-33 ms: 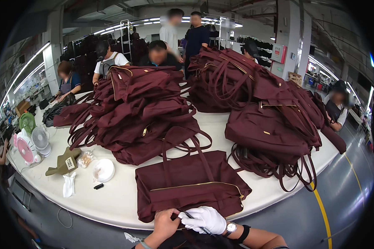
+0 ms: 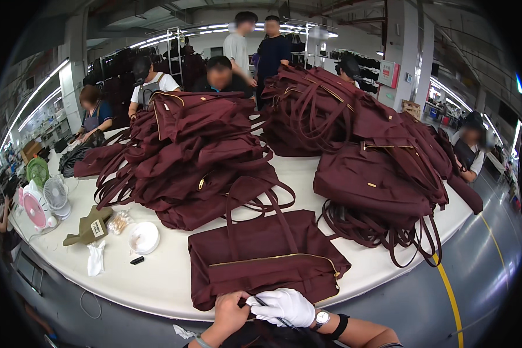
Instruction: Marking specific internal points on maroon tote bags with a pen and inspecting the seams.
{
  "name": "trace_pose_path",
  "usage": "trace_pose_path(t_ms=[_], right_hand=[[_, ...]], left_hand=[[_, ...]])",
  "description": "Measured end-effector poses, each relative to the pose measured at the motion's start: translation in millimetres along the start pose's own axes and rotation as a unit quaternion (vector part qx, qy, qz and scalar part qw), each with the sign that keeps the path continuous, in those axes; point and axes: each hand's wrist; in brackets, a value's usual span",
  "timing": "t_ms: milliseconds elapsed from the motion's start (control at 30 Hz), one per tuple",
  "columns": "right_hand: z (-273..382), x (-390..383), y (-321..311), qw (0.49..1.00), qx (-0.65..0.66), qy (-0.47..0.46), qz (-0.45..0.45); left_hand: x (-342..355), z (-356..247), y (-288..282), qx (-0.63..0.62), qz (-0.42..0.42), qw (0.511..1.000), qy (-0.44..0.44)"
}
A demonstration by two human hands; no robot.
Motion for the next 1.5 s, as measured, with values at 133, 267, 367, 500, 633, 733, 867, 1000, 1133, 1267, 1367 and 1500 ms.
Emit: trace_pose_path(t_ms=[133,267,367,500,633,733,867,1000,1133,1267,1367,1500], right_hand=[[0.0,-3.0,0.0,0.987,0.101,0.105,0.07],[-1.4,-4.6,1.1,0.999,0.021,0.019,0.029],[-3.2,-6.4,2.6,0.999,0.017,0.025,0.011],[-4.6,-8.6,4.8,0.999,0.049,0.017,-0.009],[-4.5,-6.6,4.5,0.999,0.042,0.022,0.002],[-1.4,-4.1,1.8,0.998,0.046,0.04,0.007],[0.3,-1.2,-1.0,0.999,0.039,0.03,0.01],[2.2,1.0,-0.2,0.998,0.03,0.051,0.009],[1.9,-0.8,1.0,0.999,0.016,0.026,-0.039],[5.0,-3.3,1.2,0.995,0.048,0.078,-0.031],[3.7,-4.0,-1.1,0.999,0.008,0.049,-0.012],[-0.9,-3.0,0.5,1.0,-0.012,0.007,0.027]], left_hand=[[-0.3,0.2,0.3,-0.001,0.006,1.0,-0.002],[-0.1,0.3,0.4,-0.011,0.0,1.0,-0.004],[0.3,-0.2,0.2,-0.004,0.006,1.0,-0.007],[-0.5,-0.5,0.3,-0.006,-0.007,1.0,-0.002],[-1.8,2.2,1.3,0.002,0.007,1.0,-0.014],[-3.4,4.6,3.1,-0.013,-0.04,0.999,0.031],[-0.1,7.0,6.5,-0.011,-0.039,0.999,0.007],[-0.6,6.9,5.2,-0.027,-0.035,0.999,0.006],[-1.1,4.1,6.9,-0.022,-0.058,0.998,-0.002],[-1.7,1.3,5.2,-0.019,-0.047,0.998,-0.02],[-1.6,-0.6,3.1,-0.018,-0.046,0.999,0.011],[-2.3,-0.1,2.3,-0.002,-0.033,0.999,-0.006]])
Point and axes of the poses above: each hand's wrist, its own x-axis towards the middle knuckle, its own y-axis out of the palm, z = x × y, and after that the axes turned 7 degrees about x, right-handed
